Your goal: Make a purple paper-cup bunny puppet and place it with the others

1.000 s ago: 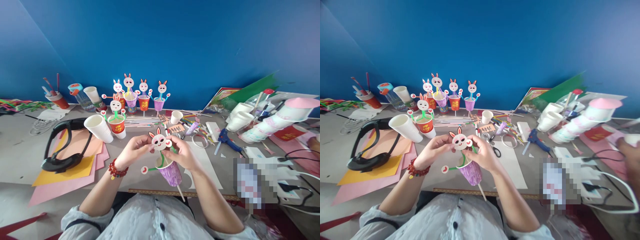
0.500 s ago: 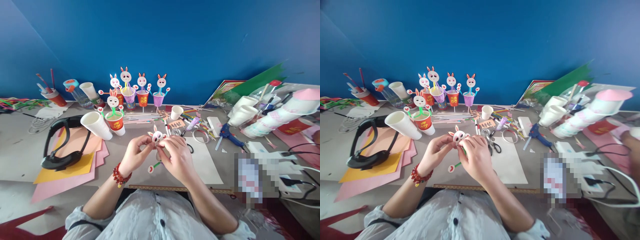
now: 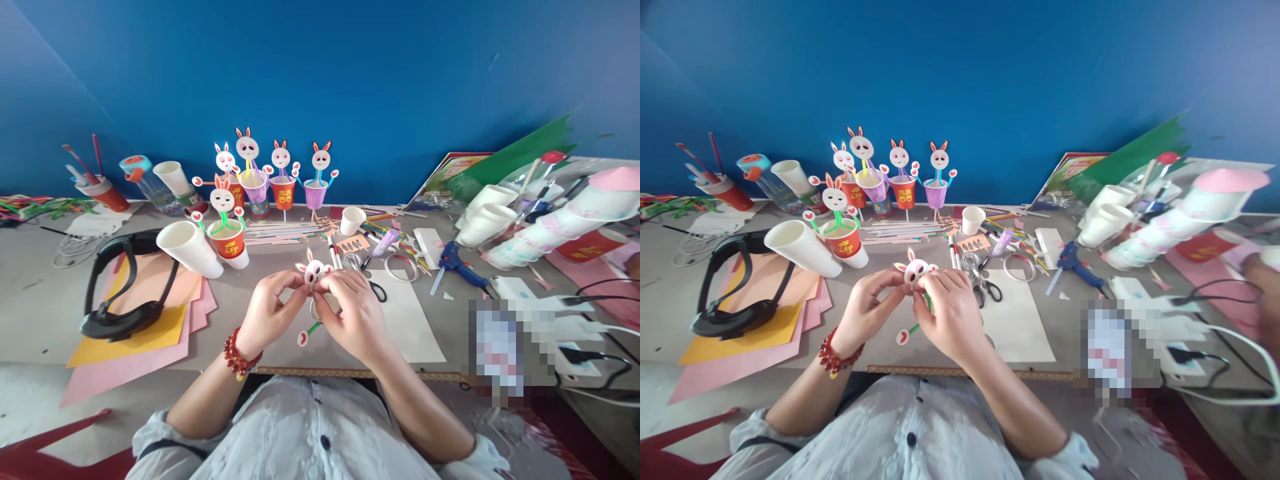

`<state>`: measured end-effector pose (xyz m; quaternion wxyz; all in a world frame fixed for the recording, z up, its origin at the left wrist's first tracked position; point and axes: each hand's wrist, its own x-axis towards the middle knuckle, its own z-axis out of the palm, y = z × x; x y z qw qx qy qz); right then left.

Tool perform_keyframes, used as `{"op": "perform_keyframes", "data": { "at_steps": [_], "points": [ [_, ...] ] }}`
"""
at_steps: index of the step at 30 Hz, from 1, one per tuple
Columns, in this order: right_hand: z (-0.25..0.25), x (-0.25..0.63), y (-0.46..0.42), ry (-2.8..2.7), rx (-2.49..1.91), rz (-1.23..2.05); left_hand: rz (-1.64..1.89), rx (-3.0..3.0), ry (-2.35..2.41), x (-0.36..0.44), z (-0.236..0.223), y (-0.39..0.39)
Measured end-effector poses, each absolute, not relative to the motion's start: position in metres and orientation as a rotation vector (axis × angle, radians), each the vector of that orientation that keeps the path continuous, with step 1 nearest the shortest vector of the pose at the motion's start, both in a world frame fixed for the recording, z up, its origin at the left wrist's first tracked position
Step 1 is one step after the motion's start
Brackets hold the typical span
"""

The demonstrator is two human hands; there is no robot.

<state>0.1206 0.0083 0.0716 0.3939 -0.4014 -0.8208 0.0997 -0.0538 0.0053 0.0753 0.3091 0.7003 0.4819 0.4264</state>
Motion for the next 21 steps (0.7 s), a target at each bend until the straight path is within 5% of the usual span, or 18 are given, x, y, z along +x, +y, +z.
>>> {"op": "perform_keyframes", "data": {
  "at_steps": [21],
  "points": [
    [0.075, 0.1186, 0.0053, -2.004, -1.02, 0.248, 1.153, 1.887, 1.265, -0.0521, 0.0797, 0.0004]
  ]
}}
